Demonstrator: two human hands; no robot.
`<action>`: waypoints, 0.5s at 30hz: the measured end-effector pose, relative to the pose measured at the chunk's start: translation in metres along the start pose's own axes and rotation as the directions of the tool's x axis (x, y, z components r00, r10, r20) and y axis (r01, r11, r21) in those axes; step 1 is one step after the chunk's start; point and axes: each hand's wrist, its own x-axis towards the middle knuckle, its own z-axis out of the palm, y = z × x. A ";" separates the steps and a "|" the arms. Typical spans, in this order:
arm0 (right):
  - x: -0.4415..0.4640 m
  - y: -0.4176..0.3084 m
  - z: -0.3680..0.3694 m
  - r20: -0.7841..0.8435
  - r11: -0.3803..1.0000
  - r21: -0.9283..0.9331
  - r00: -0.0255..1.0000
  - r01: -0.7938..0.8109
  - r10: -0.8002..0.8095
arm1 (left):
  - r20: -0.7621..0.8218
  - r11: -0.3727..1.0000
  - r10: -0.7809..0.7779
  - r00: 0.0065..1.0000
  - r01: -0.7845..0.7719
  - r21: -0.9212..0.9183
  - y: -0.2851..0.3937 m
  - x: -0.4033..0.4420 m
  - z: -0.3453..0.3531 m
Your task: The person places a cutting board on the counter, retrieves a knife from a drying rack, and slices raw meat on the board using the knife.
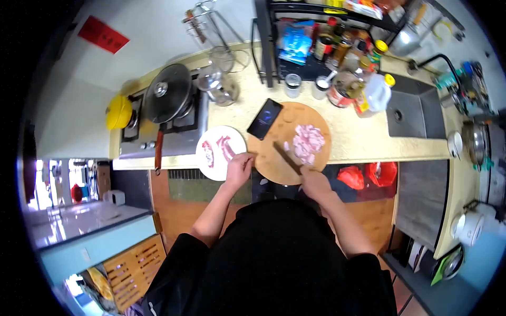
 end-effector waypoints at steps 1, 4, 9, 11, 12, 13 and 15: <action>0.003 0.001 -0.010 -0.010 0.999 -0.021 1.000 -0.025 0.024 | -0.032 0.999 -0.040 0.999 0.041 0.023 -0.004 -0.003 -0.010; 0.015 0.011 -0.028 -0.104 0.996 -0.050 0.992 -0.073 0.067 | -0.122 0.973 -0.231 0.965 0.228 -0.038 -0.025 -0.013 -0.047; 0.010 -0.011 -0.033 -0.117 0.997 -0.040 0.991 0.065 -0.069 | -0.260 0.965 -0.252 0.932 0.261 0.001 -0.050 -0.025 -0.084; 0.009 -0.016 -0.017 -0.120 0.998 0.013 0.991 0.055 -0.053 | -0.256 0.962 -0.271 0.928 0.271 -0.036 -0.056 -0.029 -0.089; 0.008 -0.020 -0.010 -0.120 0.998 0.041 0.992 0.044 -0.039 | -0.254 0.960 -0.279 0.926 0.274 -0.055 -0.058 -0.032 -0.088; 0.008 -0.025 -0.004 -0.186 0.996 0.070 0.981 0.062 -0.048 | -0.250 0.958 -0.286 0.925 0.276 -0.075 -0.058 -0.033 -0.086; 0.016 -0.029 0.014 -0.267 0.975 0.195 0.963 0.102 -0.047 | -0.237 0.951 -0.308 0.921 0.292 -0.104 -0.060 -0.034 -0.084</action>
